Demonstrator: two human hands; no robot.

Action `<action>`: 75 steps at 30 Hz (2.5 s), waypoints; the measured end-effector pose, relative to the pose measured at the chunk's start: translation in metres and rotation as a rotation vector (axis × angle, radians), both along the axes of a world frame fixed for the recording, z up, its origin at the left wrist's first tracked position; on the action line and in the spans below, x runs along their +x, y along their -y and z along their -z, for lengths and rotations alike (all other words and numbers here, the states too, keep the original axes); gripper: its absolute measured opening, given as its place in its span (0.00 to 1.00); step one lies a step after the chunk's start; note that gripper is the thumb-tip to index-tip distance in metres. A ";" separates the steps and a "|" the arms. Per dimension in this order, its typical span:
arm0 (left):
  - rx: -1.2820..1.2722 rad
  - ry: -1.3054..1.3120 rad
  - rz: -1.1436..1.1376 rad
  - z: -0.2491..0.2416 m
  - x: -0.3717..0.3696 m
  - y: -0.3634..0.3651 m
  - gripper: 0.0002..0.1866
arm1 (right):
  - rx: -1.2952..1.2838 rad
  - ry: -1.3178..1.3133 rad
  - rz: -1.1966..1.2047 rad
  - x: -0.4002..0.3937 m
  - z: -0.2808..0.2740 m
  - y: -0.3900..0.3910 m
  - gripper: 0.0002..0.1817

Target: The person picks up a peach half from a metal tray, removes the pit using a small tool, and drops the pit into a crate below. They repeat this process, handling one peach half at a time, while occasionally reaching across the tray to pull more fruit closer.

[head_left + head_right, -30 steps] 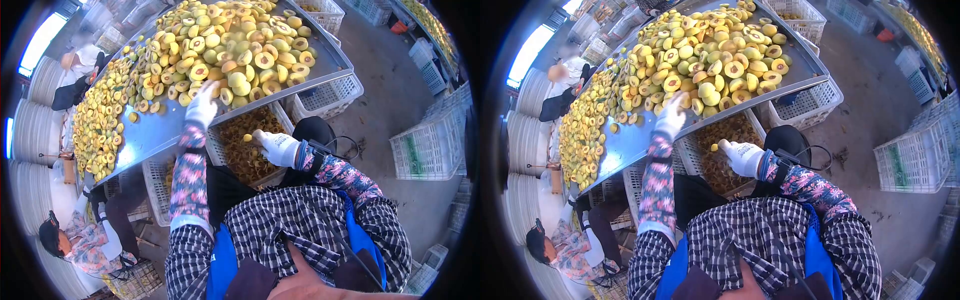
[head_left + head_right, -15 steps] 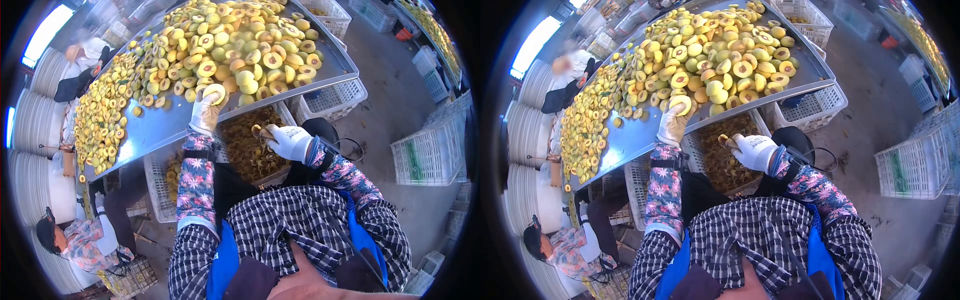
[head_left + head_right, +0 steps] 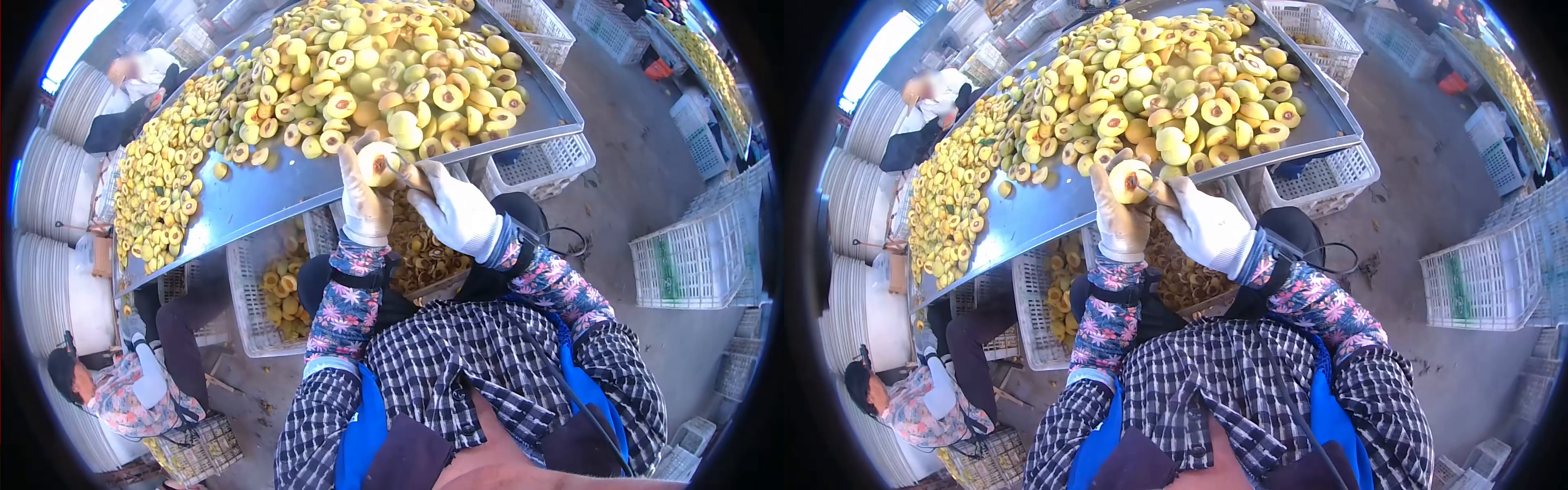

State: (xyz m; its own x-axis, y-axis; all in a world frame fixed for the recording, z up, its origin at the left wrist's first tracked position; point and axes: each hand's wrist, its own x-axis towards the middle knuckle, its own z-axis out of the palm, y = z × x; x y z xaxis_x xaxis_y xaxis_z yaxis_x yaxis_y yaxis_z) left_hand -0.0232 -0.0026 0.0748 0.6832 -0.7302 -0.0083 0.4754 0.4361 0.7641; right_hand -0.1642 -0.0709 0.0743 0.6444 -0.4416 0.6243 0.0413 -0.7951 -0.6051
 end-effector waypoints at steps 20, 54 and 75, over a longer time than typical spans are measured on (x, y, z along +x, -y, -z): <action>0.284 0.367 0.232 -0.002 -0.074 0.037 0.23 | 0.396 0.204 -0.107 0.025 0.056 0.006 0.17; 0.291 0.073 0.451 0.034 -0.006 0.009 0.22 | 1.616 -0.075 -0.814 -0.028 0.033 0.010 0.21; 1.395 1.309 -0.641 0.014 0.132 -0.084 0.21 | 0.189 -0.708 -0.301 -0.041 0.056 0.022 0.21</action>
State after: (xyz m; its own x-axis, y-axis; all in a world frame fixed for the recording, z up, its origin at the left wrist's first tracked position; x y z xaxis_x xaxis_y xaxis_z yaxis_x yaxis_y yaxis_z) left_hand 0.1091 0.0818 0.0613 0.8531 -0.3605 0.3773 -0.4920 -0.7965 0.3514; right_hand -0.2053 -0.0925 0.0180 0.9690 -0.2425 -0.0466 -0.2064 -0.6920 -0.6918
